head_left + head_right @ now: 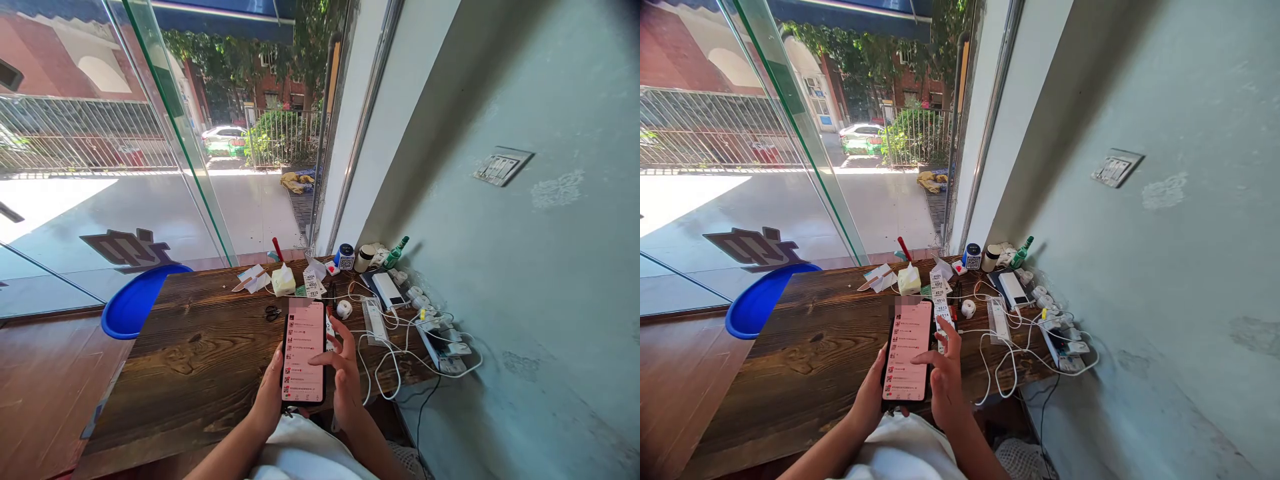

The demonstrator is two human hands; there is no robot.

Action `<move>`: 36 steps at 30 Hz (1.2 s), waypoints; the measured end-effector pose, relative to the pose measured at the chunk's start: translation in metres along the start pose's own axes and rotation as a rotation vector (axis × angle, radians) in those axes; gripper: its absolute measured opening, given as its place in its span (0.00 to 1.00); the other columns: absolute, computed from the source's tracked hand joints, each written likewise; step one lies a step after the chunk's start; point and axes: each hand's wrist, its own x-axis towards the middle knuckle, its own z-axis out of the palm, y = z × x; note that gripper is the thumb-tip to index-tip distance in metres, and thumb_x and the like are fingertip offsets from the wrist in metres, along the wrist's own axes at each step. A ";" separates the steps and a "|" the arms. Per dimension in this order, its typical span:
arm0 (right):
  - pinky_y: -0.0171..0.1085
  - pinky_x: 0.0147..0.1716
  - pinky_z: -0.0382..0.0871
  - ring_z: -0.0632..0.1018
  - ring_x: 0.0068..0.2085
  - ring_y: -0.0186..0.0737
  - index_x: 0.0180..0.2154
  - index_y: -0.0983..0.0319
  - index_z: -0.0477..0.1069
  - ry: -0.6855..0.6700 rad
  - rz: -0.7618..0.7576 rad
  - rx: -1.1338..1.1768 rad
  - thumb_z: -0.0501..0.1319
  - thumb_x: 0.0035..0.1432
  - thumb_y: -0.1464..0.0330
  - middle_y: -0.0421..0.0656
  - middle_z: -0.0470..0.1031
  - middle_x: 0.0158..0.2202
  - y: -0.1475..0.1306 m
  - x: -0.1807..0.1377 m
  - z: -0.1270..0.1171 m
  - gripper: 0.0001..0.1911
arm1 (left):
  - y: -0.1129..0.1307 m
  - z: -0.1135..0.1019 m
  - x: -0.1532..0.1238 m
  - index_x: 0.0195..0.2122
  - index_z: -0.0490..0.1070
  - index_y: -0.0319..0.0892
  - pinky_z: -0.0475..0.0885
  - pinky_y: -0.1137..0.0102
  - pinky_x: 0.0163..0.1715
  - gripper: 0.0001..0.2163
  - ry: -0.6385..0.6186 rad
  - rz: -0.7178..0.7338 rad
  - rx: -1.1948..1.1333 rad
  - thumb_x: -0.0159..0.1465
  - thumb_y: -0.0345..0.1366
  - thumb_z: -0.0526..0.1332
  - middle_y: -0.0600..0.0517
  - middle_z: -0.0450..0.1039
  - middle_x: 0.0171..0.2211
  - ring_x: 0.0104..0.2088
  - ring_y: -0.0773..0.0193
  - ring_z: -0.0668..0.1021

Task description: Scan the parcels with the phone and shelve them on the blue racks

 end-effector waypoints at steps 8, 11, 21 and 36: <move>0.59 0.59 0.54 0.54 0.65 0.59 0.51 0.48 0.71 0.004 0.048 -0.012 0.40 0.63 0.43 0.41 0.47 0.66 0.005 0.000 0.001 0.31 | -0.003 -0.003 0.001 0.61 0.63 0.44 0.78 0.67 0.31 0.33 -0.025 0.008 0.000 0.57 0.52 0.64 0.46 0.79 0.41 0.38 0.53 0.81; 0.60 0.62 0.49 0.51 0.66 0.59 0.61 0.50 0.59 -0.025 0.039 -0.069 0.38 0.63 0.44 0.45 0.46 0.66 0.003 0.003 0.001 0.33 | -0.002 -0.002 0.000 0.63 0.59 0.47 0.77 0.70 0.26 0.35 -0.050 -0.004 0.037 0.58 0.55 0.62 0.47 0.78 0.43 0.38 0.54 0.81; 0.62 0.59 0.50 0.53 0.64 0.60 0.49 0.47 0.74 -0.021 -0.156 -0.269 0.40 0.66 0.47 0.40 0.46 0.65 -0.004 0.017 -0.002 0.28 | -0.001 0.000 -0.005 0.65 0.56 0.47 0.78 0.69 0.25 0.34 -0.026 -0.010 0.057 0.61 0.54 0.59 0.44 0.76 0.46 0.39 0.53 0.81; 0.51 0.54 0.66 0.72 0.53 0.53 0.52 0.57 0.66 0.110 0.335 0.335 0.58 0.58 0.52 0.48 0.72 0.52 0.004 0.033 0.012 0.24 | -0.003 0.002 -0.008 0.65 0.54 0.44 0.69 0.74 0.12 0.38 -0.067 0.001 0.108 0.58 0.58 0.59 0.44 0.78 0.42 0.28 0.57 0.80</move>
